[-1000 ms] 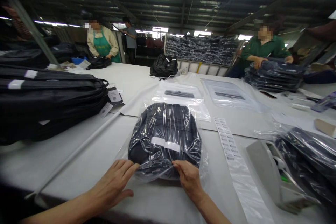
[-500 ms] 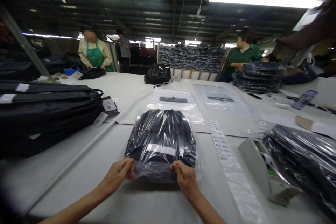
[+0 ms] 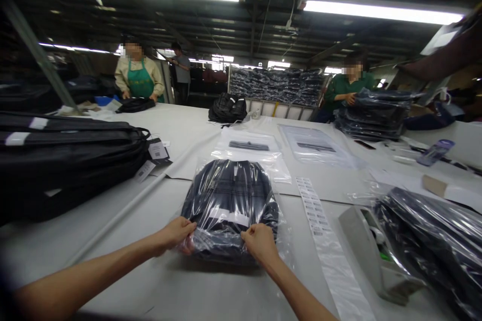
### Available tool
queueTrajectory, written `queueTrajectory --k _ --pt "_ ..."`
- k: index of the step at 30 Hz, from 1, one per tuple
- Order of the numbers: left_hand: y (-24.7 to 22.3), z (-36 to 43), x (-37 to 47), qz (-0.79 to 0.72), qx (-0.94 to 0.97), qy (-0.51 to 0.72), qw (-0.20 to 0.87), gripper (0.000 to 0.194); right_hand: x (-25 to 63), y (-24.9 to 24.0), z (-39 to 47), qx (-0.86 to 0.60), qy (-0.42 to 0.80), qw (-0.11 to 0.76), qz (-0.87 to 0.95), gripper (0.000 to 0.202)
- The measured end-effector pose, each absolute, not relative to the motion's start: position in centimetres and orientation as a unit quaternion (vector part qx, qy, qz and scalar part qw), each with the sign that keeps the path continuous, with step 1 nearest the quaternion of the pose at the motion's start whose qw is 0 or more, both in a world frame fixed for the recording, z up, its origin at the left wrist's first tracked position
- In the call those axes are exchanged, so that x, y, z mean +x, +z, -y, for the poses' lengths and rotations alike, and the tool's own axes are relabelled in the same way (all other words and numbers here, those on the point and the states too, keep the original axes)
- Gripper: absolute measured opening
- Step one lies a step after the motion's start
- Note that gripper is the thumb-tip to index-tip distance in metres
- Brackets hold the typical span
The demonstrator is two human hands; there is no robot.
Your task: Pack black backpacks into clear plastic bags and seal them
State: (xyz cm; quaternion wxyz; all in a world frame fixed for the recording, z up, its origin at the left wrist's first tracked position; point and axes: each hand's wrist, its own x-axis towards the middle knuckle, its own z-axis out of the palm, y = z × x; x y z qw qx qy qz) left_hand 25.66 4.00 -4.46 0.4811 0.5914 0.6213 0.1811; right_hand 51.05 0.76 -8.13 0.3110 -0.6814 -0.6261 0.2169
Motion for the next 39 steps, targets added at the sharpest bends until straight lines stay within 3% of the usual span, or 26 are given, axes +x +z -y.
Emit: queueTrajectory --k 4,10,12,14,16,17,19,22,24,27,31,34,36,39 --pt "-3.0 -3.9 26.0 -0.626 0.597 0.166 0.474 0.042 51.1 -8.1 -1.3 -0.683 0.221 0.284 0.635 0.024" --pt "1.6 -3.3 24.5 -0.579 0.694 0.242 0.353 0.035 51.2 -7.9 -1.2 -0.677 0.219 0.271 0.648 0.025" --pt "2.8 -1.7 22.4 -0.55 0.719 0.259 0.337 0.048 51.3 -7.9 -1.3 -0.674 0.22 0.271 0.651 0.025" --pt "2.4 0.7 20.0 -0.513 0.756 0.283 0.293 0.073 51.3 -7.9 -1.3 -0.671 0.222 0.275 0.652 0.025" --pt "0.4 3.1 18.2 -0.478 0.801 0.307 0.187 0.108 51.3 -7.8 -1.2 -0.667 0.223 0.283 0.653 0.026" --pt "-0.9 4.0 17.8 -0.467 0.817 0.311 0.135 0.115 51.3 -7.8 -1.2 -0.664 0.223 0.288 0.653 0.026" --pt "-3.6 4.6 17.8 -0.474 0.808 0.339 0.087 0.099 51.3 -7.8 -1.0 -0.658 0.226 0.297 0.654 0.027" --pt "-6.0 2.8 18.8 -0.552 0.71 0.397 0.181 0.054 51.4 -7.9 -0.9 -0.648 0.251 0.302 0.653 0.027" --pt "-6.2 0.5 18.8 -0.609 0.624 0.421 0.248 0.052 51.4 -8.0 -0.9 -0.644 0.274 0.303 0.647 0.028" --pt "-5.2 -2.1 17.6 -0.658 0.569 0.425 0.25 0.052 51.5 -8.2 -1.0 -0.641 0.296 0.309 0.637 0.028" --pt "-2.9 -0.8 18.6 -0.674 0.552 0.483 0.093 0.041 51.5 -8.4 -1.1 -0.641 0.308 0.319 0.627 0.026" --pt "-2.5 2.3 24.2 -0.464 0.745 0.475 -0.06 0.026 51.4 -8.5 -1.2 -0.646 0.307 0.319 0.622 0.027" --pt "-3.7 3.3 28.7 -0.249 0.903 0.341 -0.081 0.029 51.4 -8.4 -1.3 -0.652 0.296 0.32 0.62 0.026" --pt "-6.8 2.0 33.4 -0.186 0.957 0.192 -0.114 0.044 51.3 -8.2 -1.4 -0.662 0.278 0.321 0.617 0.026"
